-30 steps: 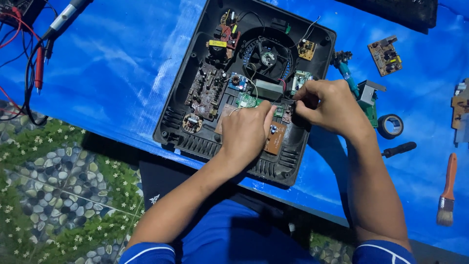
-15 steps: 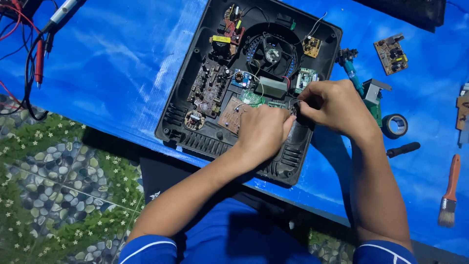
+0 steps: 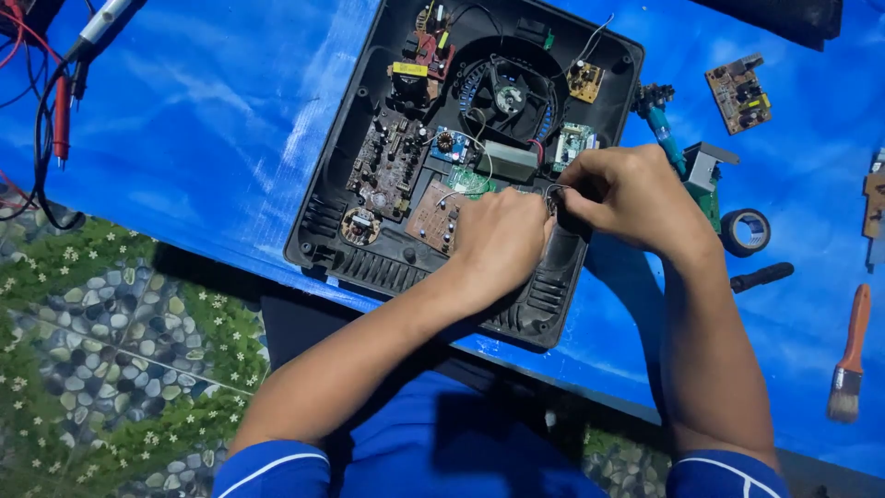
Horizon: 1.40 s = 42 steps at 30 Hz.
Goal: Repairing the internal components of an induction cooker by manipulating wiring and circuit boards.
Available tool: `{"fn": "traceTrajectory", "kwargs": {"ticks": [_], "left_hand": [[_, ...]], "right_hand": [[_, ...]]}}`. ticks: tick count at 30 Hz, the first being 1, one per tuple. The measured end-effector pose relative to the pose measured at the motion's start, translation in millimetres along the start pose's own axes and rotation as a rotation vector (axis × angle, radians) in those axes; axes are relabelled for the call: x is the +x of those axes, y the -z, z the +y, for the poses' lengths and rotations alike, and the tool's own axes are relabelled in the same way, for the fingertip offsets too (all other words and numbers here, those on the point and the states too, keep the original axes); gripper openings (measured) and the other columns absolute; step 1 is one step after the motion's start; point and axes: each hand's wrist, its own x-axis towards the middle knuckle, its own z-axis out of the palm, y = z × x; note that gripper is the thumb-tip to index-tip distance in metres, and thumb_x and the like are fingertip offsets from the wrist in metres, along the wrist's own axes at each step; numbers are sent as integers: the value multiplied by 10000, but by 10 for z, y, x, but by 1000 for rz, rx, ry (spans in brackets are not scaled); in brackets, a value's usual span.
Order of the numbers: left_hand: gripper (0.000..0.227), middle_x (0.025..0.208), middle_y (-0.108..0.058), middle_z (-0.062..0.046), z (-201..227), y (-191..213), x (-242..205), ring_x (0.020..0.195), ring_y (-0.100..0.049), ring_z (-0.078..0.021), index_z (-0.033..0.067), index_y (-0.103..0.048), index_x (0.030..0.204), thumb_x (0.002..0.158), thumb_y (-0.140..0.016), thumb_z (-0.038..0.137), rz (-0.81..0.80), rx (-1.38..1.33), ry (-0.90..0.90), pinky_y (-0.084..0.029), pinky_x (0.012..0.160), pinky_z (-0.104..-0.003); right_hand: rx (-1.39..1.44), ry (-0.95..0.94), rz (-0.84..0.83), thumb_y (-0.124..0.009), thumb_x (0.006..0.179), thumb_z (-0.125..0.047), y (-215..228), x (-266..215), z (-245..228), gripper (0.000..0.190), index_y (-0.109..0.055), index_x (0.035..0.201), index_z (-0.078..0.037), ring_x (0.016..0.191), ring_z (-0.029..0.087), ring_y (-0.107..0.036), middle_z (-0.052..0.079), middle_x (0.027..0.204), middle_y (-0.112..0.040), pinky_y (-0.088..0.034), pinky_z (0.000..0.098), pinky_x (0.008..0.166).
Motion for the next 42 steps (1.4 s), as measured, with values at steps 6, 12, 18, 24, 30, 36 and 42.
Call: {"fn": "traceTrajectory", "kwargs": {"ticks": [6,12,18,24,30,36,42], "left_hand": [[377,630,-673,-238,-29,-29,-36,701,-719,-529,41,-742,701,922,-533,264,35,-39,-31,-557,591,-612],[333,642,-680,-211,-6,-10,-23,712,-726,-507,36,-740,695,915,-550,199,21,32,-24,-560,580,-609],[334,643,-676,-216,-55,-44,-15,704,-723,-510,62,-746,691,915,-570,237,26,42,-26,-561,565,-592],[308,620,-672,-214,-84,-56,-5,683,-720,-516,71,-767,710,894,-579,233,49,30,-32,-565,553,-598],[271,623,-676,-215,-82,-13,-53,675,-717,-511,82,-784,742,898,-594,197,71,37,-71,-562,536,-596],[260,633,-684,-204,-94,-12,-57,679,-720,-500,82,-803,784,901,-594,186,50,7,-70,-559,538,-568],[243,617,-676,-190,-106,-25,-29,661,-719,-493,92,-799,776,887,-610,196,56,1,-65,-554,525,-567]], "right_hand": [[0,8,-3,-802,910,-40,28,-1,-50,92,-782,976,22,629,377,-729,254,805,-745,-592,384,537],[-39,20,-67,-783,864,-3,66,-36,-134,136,-790,995,31,804,416,-749,265,876,-755,-627,430,662],[-128,95,-91,-754,862,12,3,-42,-99,181,-792,1039,16,929,409,-743,239,932,-764,-626,450,774],[-223,83,-103,-751,899,-79,-28,-53,-82,163,-793,1045,-20,946,348,-732,188,944,-759,-613,394,786],[-269,7,-146,-793,868,-226,-25,-86,-144,257,-796,1060,-55,993,316,-725,148,978,-759,-606,401,835],[-339,70,-103,-857,832,-319,-59,-92,-114,307,-805,1005,-71,933,300,-743,116,919,-761,-612,361,770],[-317,54,-91,-873,837,-316,-33,-87,-150,294,-814,958,-55,892,310,-746,131,857,-763,-615,356,741]]}}
